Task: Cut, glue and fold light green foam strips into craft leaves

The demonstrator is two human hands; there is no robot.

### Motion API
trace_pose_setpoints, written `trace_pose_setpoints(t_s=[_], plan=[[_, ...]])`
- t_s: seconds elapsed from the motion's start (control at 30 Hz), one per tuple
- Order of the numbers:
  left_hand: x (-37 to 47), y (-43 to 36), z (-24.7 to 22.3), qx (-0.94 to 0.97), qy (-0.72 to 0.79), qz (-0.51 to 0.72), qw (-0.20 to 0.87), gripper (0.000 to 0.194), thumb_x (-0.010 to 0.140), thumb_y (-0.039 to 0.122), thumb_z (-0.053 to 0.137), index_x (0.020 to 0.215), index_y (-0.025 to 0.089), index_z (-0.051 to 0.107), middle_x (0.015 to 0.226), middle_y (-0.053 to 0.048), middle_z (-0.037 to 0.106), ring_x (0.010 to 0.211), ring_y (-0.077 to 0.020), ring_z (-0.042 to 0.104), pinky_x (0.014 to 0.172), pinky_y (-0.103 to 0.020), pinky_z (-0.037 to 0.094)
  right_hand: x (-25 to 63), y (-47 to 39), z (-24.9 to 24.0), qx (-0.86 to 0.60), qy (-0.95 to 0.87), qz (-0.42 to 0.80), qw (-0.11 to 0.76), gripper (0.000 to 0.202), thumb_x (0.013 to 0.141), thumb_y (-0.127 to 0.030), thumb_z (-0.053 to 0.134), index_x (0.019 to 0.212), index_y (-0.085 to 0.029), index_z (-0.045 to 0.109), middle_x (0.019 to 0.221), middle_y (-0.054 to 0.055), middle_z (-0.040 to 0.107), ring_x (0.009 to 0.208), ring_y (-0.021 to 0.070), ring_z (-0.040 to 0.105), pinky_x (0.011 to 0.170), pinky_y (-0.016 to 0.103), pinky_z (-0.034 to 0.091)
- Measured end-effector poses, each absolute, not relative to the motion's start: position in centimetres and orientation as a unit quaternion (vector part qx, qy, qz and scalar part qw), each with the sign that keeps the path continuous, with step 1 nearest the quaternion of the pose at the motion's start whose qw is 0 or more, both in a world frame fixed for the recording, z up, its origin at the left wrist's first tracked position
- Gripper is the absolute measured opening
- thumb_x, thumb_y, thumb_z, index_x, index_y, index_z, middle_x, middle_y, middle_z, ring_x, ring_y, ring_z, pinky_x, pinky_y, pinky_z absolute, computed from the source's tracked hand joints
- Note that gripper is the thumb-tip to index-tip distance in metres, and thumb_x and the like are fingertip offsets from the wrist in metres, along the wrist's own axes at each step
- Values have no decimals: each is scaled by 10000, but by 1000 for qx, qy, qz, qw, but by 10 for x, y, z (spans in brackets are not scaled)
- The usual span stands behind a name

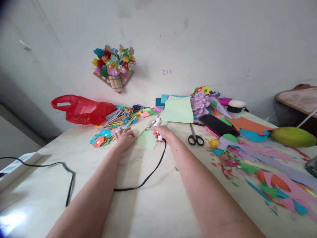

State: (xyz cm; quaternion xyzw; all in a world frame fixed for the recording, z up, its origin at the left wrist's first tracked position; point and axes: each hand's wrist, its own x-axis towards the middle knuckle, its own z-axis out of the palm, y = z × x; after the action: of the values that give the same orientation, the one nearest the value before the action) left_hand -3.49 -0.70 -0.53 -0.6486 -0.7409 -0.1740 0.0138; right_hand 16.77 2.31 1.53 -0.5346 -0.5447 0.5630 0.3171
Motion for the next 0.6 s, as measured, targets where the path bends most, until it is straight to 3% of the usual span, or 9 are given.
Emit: trace_pose_setpoints(t_s=[0.37, 0.6], plan=[[-40, -6, 0, -649, -743, -166, 13, 166, 635, 379, 546, 667, 262, 659, 1228, 24, 499, 1194, -319, 284, 997, -517, 111, 167, 25, 16, -545, -535, 555, 330, 316, 678, -431, 583, 755, -126, 552, 431, -5, 514, 322, 100, 468, 294, 189, 308], [-36, -7, 9, -638, -753, -160, -19, 140, 587, 280, 546, 669, 220, 643, 1184, -24, 542, 1157, -273, 345, 920, -377, 300, 167, 24, 16, -540, -527, 557, 346, 304, 681, -409, 588, 773, -121, 555, 429, -3, 516, 320, 105, 471, 291, 190, 303]])
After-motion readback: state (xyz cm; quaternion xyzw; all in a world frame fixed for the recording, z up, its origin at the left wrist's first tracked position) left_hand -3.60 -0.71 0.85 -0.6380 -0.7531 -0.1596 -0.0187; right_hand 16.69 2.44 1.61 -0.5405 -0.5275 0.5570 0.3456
